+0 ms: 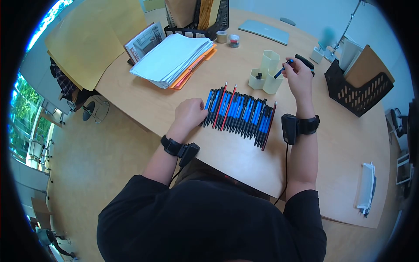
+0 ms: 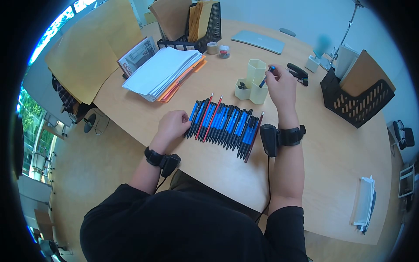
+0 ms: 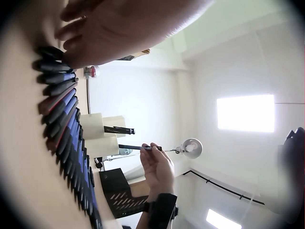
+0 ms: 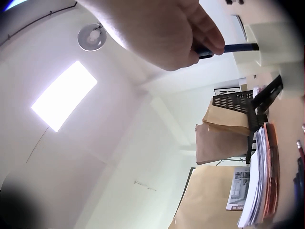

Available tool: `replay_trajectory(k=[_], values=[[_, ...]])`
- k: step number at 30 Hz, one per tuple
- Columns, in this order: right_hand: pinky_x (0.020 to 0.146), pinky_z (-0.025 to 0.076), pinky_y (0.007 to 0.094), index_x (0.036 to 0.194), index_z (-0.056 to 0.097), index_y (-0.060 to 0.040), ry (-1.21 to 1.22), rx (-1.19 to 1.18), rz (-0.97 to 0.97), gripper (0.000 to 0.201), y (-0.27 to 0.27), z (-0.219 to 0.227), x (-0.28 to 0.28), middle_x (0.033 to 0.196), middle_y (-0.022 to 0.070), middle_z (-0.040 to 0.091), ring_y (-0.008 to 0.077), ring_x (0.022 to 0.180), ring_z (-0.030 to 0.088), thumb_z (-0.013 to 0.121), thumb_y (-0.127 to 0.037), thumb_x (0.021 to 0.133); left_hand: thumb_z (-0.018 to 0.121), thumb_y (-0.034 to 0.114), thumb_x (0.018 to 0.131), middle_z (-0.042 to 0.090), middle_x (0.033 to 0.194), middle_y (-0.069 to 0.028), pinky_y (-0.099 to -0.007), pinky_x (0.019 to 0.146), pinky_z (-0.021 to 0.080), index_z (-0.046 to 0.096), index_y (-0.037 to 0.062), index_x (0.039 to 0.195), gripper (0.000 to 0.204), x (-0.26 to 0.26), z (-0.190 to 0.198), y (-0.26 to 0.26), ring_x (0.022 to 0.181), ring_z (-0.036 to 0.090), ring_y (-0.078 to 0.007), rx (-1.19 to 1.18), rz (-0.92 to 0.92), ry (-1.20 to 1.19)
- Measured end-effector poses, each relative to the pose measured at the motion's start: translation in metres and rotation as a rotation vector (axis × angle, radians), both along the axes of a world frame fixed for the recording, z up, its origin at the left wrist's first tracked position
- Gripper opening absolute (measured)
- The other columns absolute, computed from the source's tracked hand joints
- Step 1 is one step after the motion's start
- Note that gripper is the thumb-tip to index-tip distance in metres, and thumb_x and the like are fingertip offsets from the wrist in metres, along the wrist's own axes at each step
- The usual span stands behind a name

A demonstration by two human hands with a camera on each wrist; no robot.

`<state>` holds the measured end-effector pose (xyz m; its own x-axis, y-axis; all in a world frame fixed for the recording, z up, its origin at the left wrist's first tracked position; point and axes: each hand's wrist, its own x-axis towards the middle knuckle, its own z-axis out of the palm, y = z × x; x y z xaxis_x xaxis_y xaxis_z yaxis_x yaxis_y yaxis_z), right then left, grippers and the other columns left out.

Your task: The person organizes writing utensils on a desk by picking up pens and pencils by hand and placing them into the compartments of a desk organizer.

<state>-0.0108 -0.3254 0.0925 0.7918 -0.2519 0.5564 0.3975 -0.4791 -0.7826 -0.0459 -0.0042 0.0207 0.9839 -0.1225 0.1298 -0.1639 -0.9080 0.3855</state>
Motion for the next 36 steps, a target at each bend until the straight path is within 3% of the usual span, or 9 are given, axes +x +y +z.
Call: replay_trajectory(k=[5,9,18,23,27,30,34,35,36], values=[[0.067,0.052,0.0284,0.113,0.061,0.003,-0.015,-0.093,-0.063,0.032,-0.001,0.004,-0.004,0.096,0.0146,0.069,0.018,0.078,0.068,0.059,-0.012,0.085,0.063,0.018,0.071,0.067,0.078,-0.0143,-0.0397,0.069,0.051,0.068,0.0054,0.077,0.015,0.005,0.014,0.0,0.074,0.065,-0.0309,0.209,0.016,0.177],[0.071,0.054,0.0297,0.114,0.061,0.0013,-0.143,-0.145,-0.136,0.032,0.011,0.024,-0.022,0.103,0.014,0.068,0.0198,0.085,0.068,0.058,-0.014,0.086,0.062,0.018,0.071,0.066,0.077,-0.0147,-0.0407,0.069,0.051,0.067,0.0054,0.075,0.014,0.01,0.008,0.003,0.075,0.064,-0.0314,0.142,0.069,0.111],[0.069,0.054,0.0279,0.108,0.065,0.0005,-0.207,-0.107,-0.004,0.025,0.043,0.049,-0.057,0.095,0.0127,0.07,0.0182,0.081,0.068,0.06,-0.014,0.088,0.061,0.024,0.074,0.066,0.075,-0.0157,-0.0415,0.069,0.051,0.066,0.005,0.076,0.019,0.011,0.002,-0.001,0.075,0.064,-0.0329,0.066,0.042,0.027],[0.067,0.054,0.0275,0.106,0.066,0.0006,-0.241,-0.144,0.028,0.024,0.047,0.048,-0.058,0.09,0.0126,0.07,0.0175,0.078,0.068,0.06,-0.014,0.088,0.066,0.021,0.067,0.066,0.074,-0.0171,-0.0415,0.066,0.052,0.068,0.0036,0.077,0.02,0.009,0.023,0.008,0.076,0.065,-0.0335,0.284,0.043,0.142],[0.066,0.053,0.0278,0.103,0.066,0.0008,-0.237,-0.172,0.042,0.022,0.051,0.046,-0.058,0.089,0.0127,0.07,0.0176,0.075,0.067,0.06,-0.013,0.087,0.068,0.019,0.065,0.066,0.074,-0.0159,-0.0398,0.065,0.052,0.069,0.0041,0.078,0.02,0.012,0.026,0.019,0.074,0.065,-0.0319,0.305,0.032,0.195],[0.066,0.053,0.0278,0.102,0.066,0.0001,-0.202,-0.17,0.08,0.021,0.058,0.049,-0.063,0.091,0.0124,0.07,0.0175,0.075,0.067,0.06,-0.013,0.087,0.068,0.022,0.067,0.067,0.076,-0.015,-0.0391,0.064,0.051,0.068,0.0036,0.077,0.02,0.015,0.024,0.018,0.071,0.065,-0.0298,0.186,0.095,0.15],[0.074,0.052,0.0251,0.116,0.061,0.0001,-0.12,-0.187,0.204,0.028,0.069,0.049,-0.068,0.1,0.0096,0.069,0.013,0.082,0.065,0.059,-0.011,0.09,0.067,0.019,0.076,0.066,0.072,-0.0102,-0.0319,0.059,0.049,0.065,0.0005,0.081,0.019,-0.011,0.043,-0.003,0.062,0.062,-0.0194,-0.384,-0.162,-0.086],[0.072,0.052,0.0245,0.121,0.057,0.0004,-0.056,-0.133,0.325,0.033,0.072,0.048,-0.069,0.105,0.0113,0.067,0.0129,0.082,0.064,0.06,-0.01,0.089,0.066,0.017,0.078,0.065,0.07,-0.0084,-0.0289,0.057,0.048,0.064,-0.0003,0.083,0.018,-0.018,0.05,-0.012,0.059,0.06,-0.0156,-0.595,-0.283,-0.126],[0.07,0.052,0.0239,0.126,0.053,0.0007,0.008,-0.079,0.446,0.039,0.076,0.048,-0.07,0.109,0.0129,0.066,0.0129,0.081,0.064,0.06,-0.009,0.088,0.066,0.013,0.08,0.063,0.068,-0.0066,-0.0248,0.055,0.046,0.063,-0.0011,0.086,0.015,-0.024,0.055,-0.019,0.058,0.057,-0.0114,-0.632,-0.354,-0.167]])
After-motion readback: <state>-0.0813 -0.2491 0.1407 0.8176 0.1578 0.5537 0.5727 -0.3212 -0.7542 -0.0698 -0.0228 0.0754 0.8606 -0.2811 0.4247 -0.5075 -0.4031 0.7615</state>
